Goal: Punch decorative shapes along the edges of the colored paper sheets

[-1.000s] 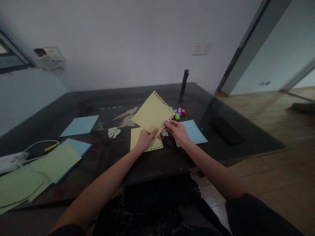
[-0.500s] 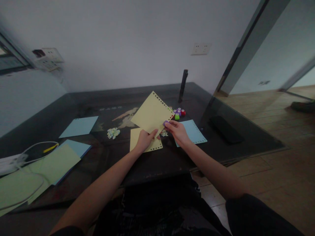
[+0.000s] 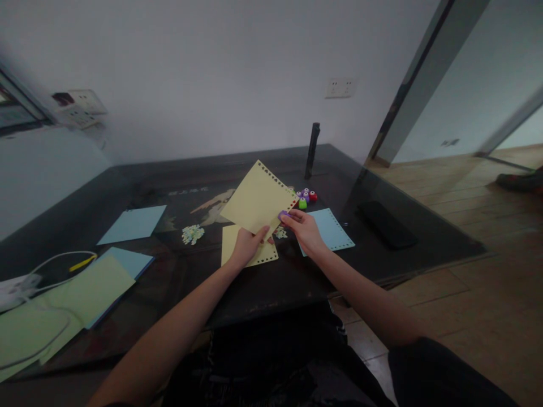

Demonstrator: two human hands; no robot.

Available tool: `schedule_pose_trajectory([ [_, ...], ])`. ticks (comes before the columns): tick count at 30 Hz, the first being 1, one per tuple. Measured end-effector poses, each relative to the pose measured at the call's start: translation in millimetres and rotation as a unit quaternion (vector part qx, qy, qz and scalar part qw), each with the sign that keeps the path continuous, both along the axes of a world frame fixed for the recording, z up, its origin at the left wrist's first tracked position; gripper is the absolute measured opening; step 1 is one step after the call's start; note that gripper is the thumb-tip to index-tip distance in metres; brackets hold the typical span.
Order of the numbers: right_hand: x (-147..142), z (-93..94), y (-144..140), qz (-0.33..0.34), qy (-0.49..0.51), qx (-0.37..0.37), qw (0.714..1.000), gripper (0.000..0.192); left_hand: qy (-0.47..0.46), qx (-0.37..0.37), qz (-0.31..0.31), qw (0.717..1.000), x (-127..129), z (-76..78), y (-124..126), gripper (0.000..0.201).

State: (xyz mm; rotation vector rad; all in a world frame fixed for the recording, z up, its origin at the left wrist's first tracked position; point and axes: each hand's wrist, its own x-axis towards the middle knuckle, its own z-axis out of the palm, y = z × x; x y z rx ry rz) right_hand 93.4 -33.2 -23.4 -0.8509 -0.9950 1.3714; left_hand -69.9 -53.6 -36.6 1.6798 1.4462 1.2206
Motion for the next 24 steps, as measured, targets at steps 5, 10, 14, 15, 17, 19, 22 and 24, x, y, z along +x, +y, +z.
schedule_pose_trajectory([
  [5,0.4,1.8,-1.4,0.003,0.005,-0.001,1.000,0.033,-0.004,-0.001,0.001,1.000,-0.3,-1.6,0.1,0.025],
  [10,0.5,0.5,-0.9,0.008,-0.001,0.004,1.000,0.034,0.001,-0.005,0.005,1.000,1.1,-0.2,-0.7,0.024],
  [14,0.6,-1.5,0.4,0.004,-0.003,0.004,1.000,0.036,0.001,-0.008,0.005,1.000,0.8,0.6,-0.3,0.024],
  [15,0.6,-1.7,0.5,0.005,-0.003,0.004,1.000,0.036,0.002,-0.010,0.008,1.000,0.7,0.6,-0.2,0.024],
  [17,0.7,-1.6,0.2,0.006,-0.002,0.003,1.000,0.035,0.001,-0.011,0.013,1.000,0.7,0.5,-0.3,0.023],
  [19,0.7,-1.3,-0.2,0.006,0.001,0.004,1.000,0.033,-0.003,-0.008,0.013,1.000,0.9,0.2,-0.3,0.022],
  [22,0.6,-1.1,-0.6,0.012,0.009,0.008,1.000,0.032,-0.005,-0.003,0.009,1.000,1.1,-0.7,-0.2,0.021],
  [24,0.5,-1.4,-0.5,0.016,0.006,0.011,1.000,0.032,0.000,0.003,0.009,1.000,0.9,-1.8,0.1,0.022],
])
